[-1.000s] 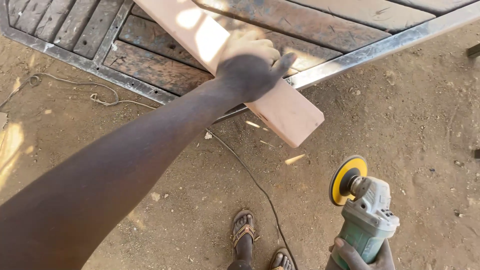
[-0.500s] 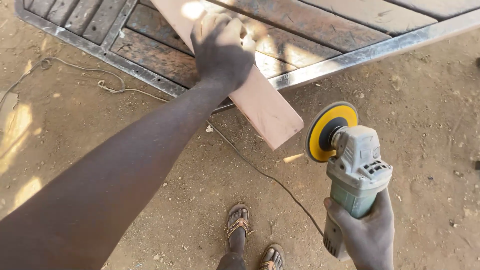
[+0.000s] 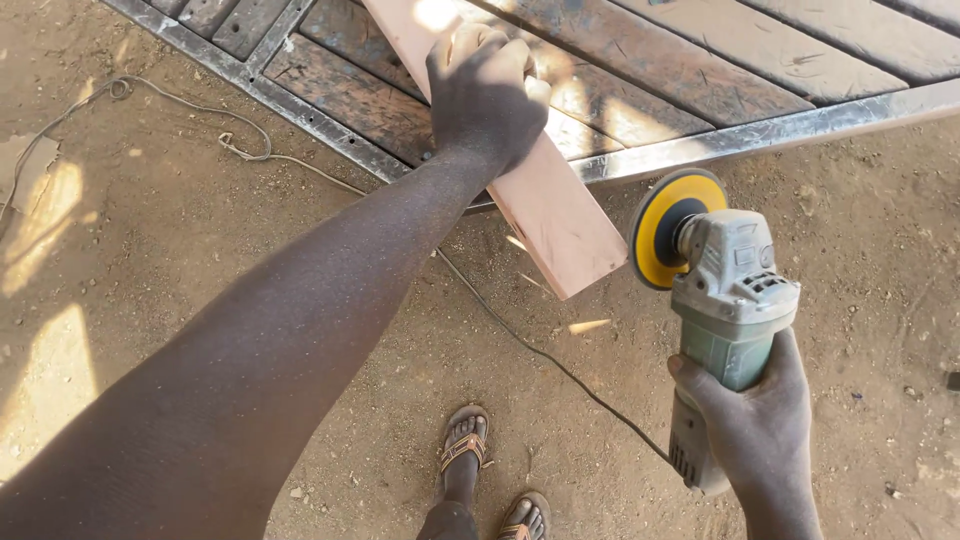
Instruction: Sanding the edges and ends of a wooden plank using an angle grinder with a sanding disc
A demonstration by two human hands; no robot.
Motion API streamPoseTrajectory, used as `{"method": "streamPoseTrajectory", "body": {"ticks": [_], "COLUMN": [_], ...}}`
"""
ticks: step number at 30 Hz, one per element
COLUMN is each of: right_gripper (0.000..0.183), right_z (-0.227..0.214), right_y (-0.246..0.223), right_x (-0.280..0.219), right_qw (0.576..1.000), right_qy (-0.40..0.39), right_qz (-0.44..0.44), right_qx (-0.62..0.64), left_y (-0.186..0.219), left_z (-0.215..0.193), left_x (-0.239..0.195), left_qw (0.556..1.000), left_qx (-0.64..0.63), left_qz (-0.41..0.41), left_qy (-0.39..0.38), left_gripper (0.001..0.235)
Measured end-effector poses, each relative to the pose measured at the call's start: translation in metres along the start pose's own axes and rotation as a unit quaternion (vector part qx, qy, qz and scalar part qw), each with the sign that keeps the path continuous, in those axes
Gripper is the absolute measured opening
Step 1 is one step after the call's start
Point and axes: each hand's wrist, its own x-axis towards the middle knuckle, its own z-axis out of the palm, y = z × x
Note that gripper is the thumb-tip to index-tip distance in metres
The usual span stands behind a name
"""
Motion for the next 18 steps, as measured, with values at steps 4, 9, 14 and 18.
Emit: {"method": "streamPoseTrajectory", "body": {"ticks": [4, 9, 14, 18], "right_gripper": [0.051, 0.050, 0.054, 0.052], "right_z": [-0.003, -0.004, 0.001, -0.003], "right_y": [0.001, -0.010, -0.007, -0.007], "right_x": [0.003, 0.000, -0.001, -0.004], "right_qw": [1.000, 1.000, 1.000, 0.999], "right_qy": [0.013, -0.014, -0.020, -0.016], "right_qz": [0.001, 0.019, -0.003, -0.013], "right_qx": [0.010, 0.010, -0.015, -0.031], "left_y": [-0.001, 0.000, 0.001, 0.003], "left_z": [-0.001, -0.001, -0.002, -0.004], "left_x": [0.003, 0.001, 0.001, 0.003], "left_qw": [1.000, 1.000, 1.000, 0.998], "left_qx": [-0.002, 0.000, 0.019, 0.016], "left_qz": [-0.011, -0.008, -0.010, -0.028], "left_qy": [-0.022, -0.018, -0.013, -0.054], "left_gripper": [0.011, 0.010, 0.012, 0.013]}}
